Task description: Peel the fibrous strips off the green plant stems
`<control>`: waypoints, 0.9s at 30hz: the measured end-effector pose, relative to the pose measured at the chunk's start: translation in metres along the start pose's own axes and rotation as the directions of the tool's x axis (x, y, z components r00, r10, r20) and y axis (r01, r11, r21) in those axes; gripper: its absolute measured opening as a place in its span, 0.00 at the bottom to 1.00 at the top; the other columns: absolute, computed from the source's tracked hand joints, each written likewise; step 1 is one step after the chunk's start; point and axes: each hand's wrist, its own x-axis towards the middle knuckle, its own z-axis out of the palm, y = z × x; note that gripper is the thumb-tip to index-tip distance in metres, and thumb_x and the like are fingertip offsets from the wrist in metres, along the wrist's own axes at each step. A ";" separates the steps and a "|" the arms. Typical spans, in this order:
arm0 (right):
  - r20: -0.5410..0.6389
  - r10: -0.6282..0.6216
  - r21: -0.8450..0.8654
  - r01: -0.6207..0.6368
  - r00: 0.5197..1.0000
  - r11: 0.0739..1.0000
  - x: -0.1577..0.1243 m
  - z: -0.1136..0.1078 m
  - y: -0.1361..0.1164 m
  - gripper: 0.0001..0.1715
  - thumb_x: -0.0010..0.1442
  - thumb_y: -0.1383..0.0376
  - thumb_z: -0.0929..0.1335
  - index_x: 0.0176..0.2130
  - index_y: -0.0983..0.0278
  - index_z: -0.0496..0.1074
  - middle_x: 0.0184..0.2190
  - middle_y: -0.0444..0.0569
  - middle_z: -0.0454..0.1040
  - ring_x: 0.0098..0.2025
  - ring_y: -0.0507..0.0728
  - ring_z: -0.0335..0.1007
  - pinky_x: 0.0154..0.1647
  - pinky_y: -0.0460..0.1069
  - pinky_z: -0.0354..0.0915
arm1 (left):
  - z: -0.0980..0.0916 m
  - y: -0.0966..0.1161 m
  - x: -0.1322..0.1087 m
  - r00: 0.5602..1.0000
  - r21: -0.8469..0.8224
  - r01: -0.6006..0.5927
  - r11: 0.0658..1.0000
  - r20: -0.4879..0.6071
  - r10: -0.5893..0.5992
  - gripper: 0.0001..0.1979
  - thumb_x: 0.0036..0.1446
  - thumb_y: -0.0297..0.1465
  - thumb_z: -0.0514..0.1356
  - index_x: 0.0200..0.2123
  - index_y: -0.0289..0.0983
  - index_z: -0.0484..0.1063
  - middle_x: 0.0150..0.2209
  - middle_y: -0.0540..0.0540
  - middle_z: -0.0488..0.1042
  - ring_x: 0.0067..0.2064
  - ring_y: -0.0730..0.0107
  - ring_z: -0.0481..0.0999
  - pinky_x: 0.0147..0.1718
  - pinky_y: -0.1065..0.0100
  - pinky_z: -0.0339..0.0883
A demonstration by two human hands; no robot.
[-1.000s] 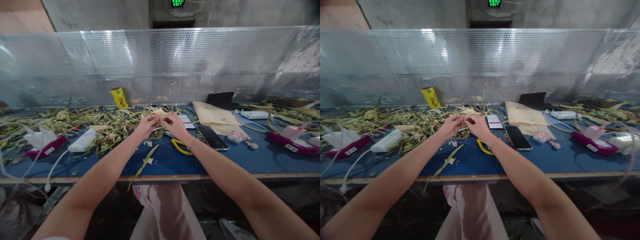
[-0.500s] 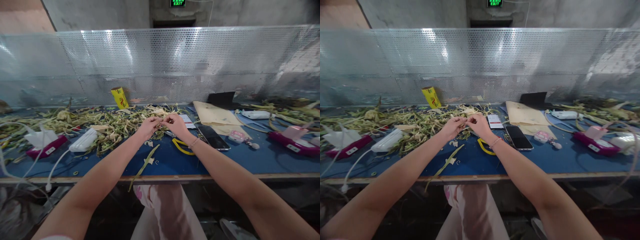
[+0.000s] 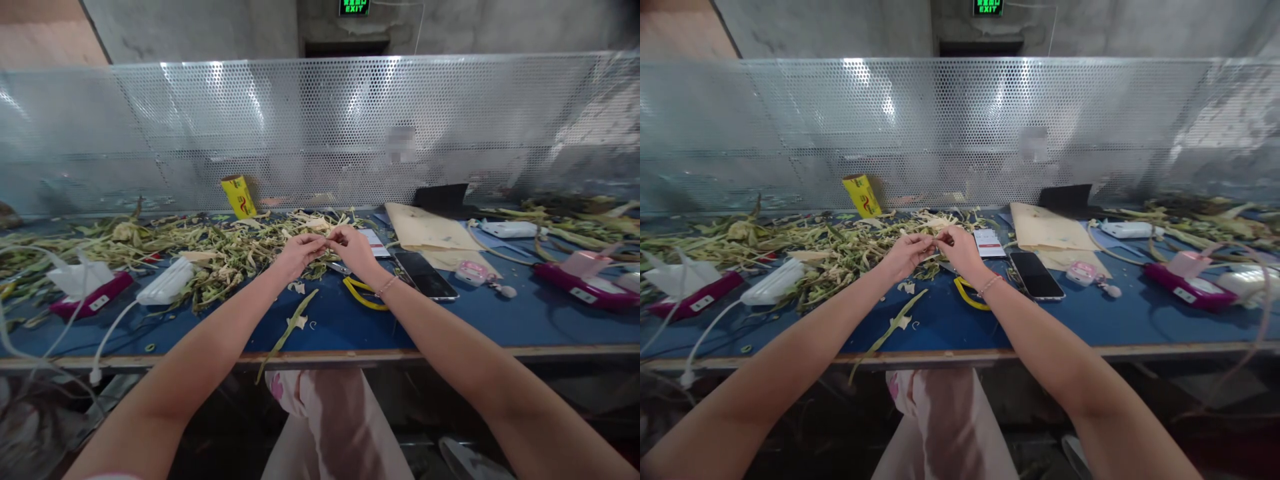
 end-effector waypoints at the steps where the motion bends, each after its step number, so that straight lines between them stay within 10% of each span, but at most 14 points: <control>1: 0.004 -0.023 -0.017 0.023 1.000 1.000 0.000 0.000 0.001 0.03 0.46 0.68 0.66 0.25 0.63 0.65 0.24 0.44 0.68 0.27 0.51 0.63 0.31 0.48 0.62 | 0.000 0.000 0.000 1.000 0.003 -0.003 1.000 -0.007 0.003 0.06 0.38 0.25 0.66 0.24 0.30 0.73 0.22 0.48 0.73 0.25 0.80 0.71 0.32 0.73 0.67; 19: 0.046 -0.157 -0.141 0.162 0.986 0.977 -0.003 0.002 0.000 0.05 0.49 0.69 0.63 0.29 0.63 0.67 0.28 0.48 0.70 0.32 0.54 0.66 0.34 0.49 0.63 | -0.001 -0.004 0.001 0.974 0.291 -0.176 0.940 -0.087 0.209 0.10 0.33 0.30 0.67 0.21 0.33 0.69 0.17 0.51 0.70 0.22 0.77 0.69 0.26 0.71 0.65; 27: 0.034 -0.035 0.032 0.034 0.999 0.999 -0.002 0.003 0.001 0.07 0.52 0.66 0.63 0.31 0.63 0.69 0.27 0.47 0.73 0.30 0.53 0.68 0.33 0.49 0.64 | -0.003 -0.005 0.002 0.952 0.337 -0.260 0.905 -0.068 0.299 0.07 0.37 0.29 0.65 0.22 0.34 0.69 0.18 0.51 0.70 0.22 0.77 0.68 0.27 0.71 0.64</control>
